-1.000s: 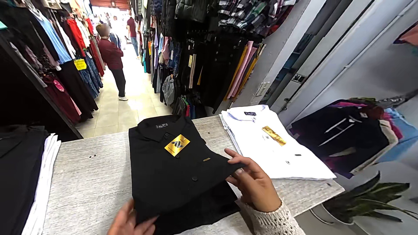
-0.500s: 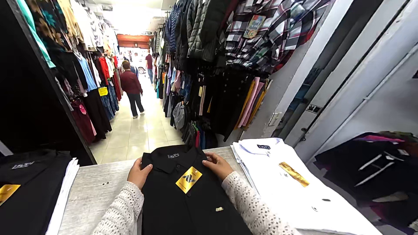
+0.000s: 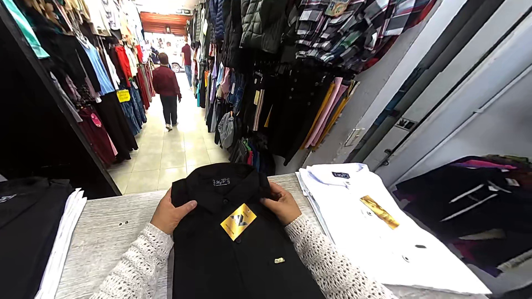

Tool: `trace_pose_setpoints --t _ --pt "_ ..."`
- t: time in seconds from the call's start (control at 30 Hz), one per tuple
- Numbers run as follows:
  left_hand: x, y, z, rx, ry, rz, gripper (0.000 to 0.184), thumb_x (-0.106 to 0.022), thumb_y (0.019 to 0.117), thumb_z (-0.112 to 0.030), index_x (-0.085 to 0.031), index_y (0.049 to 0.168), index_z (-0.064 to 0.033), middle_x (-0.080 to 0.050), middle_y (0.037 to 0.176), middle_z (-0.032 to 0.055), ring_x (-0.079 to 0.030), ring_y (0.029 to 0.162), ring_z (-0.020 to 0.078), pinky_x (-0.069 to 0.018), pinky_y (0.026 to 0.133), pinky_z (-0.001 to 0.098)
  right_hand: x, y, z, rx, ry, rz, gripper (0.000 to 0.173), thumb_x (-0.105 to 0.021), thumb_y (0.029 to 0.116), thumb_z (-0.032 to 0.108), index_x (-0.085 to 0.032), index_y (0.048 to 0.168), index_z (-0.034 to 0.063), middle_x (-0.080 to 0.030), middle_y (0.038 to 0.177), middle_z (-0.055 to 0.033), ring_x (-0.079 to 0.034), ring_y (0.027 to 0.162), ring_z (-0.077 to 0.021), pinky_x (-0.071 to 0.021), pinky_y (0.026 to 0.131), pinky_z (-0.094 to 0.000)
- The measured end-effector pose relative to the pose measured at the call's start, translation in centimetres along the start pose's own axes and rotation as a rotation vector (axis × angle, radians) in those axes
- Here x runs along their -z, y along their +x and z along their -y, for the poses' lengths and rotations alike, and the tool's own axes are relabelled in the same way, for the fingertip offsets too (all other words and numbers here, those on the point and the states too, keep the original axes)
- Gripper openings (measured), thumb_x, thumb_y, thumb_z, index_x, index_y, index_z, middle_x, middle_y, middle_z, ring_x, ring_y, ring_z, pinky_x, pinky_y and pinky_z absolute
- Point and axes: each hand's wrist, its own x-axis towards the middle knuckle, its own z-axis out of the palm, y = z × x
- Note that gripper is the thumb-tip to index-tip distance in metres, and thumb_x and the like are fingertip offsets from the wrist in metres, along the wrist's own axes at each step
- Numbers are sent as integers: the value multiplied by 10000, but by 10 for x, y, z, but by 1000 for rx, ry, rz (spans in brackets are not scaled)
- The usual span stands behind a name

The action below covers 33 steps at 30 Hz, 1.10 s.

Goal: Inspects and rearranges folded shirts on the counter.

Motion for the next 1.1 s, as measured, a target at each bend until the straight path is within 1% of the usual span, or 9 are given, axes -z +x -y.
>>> trace_pose_setpoints --t 0.07,0.13,0.23,0.3,0.4,0.67,0.9,1.03,1.1 --pt "6 -3 5 -86 -30 90 312 -730 709 202 -679 939 -4 -758 826 7 -723 784 61 -613 766 257 6 -3 2 49 19 6 404 -655 713 -102 -693 1091 38 -754 895 19 -696 807 -24 -590 754 -242" --pt "22 -1 14 -285 18 443 215 -709 758 109 -774 902 -37 -782 910 -25 -725 911 42 -584 891 244 18 -2 0 191 -37 136 575 -738 726 12 -629 1290 35 -695 1186 13 -652 1036 -28 -558 895 -242" --pt "13 -15 -17 -333 234 796 179 -552 838 125 -703 911 185 -747 990 245 -709 1091 247 -467 1068 306 33 -1 -2 399 -153 379 679 -761 834 172 -519 1452 29 -505 1526 -57 -472 1401 -104 -429 1146 -315" --pt "14 -17 -20 -314 322 879 189 -540 828 151 -702 912 202 -733 1048 275 -669 1178 292 -404 1124 328 38 -1 -7 491 -145 506 359 -738 871 176 -741 1206 49 -676 1350 -82 -517 1396 -208 -345 1221 -439" --pt "32 7 15 -475 172 1043 162 -612 880 -26 -765 874 28 -775 1057 115 -644 1244 175 -388 1173 347 45 -4 -6 464 -196 626 189 -683 868 69 -809 1006 40 -763 1153 -88 -590 1326 -245 -338 1221 -456" --pt "33 5 11 -456 165 1061 165 -609 886 -12 -763 902 45 -772 1073 116 -643 1242 158 -379 1175 343 47 -6 -5 365 -132 631 186 -658 851 1 -803 968 7 -774 1103 -100 -639 1263 -212 -395 1188 -396" --pt "29 0 7 -447 306 887 360 -678 889 -116 -704 1208 49 -551 1449 227 -499 1394 207 -389 1161 318 48 -5 -6 317 -12 540 252 -618 909 55 -784 1097 26 -741 1215 -94 -627 1278 -200 -442 1158 -374" --pt "30 -7 7 -479 77 963 263 -550 1034 -149 -753 1190 -87 -679 1345 49 -562 1339 132 -427 1148 306 57 -11 4 285 81 640 212 -652 932 126 -812 1071 146 -776 1122 6 -688 1167 -123 -481 1118 -350" --pt "29 -24 -5 -578 120 1021 255 -534 1040 -125 -743 1174 -64 -709 1285 78 -569 1342 173 -410 1173 350 66 -17 12 358 78 858 205 -644 966 177 -795 1103 192 -763 1171 33 -661 1217 -122 -436 1167 -389"
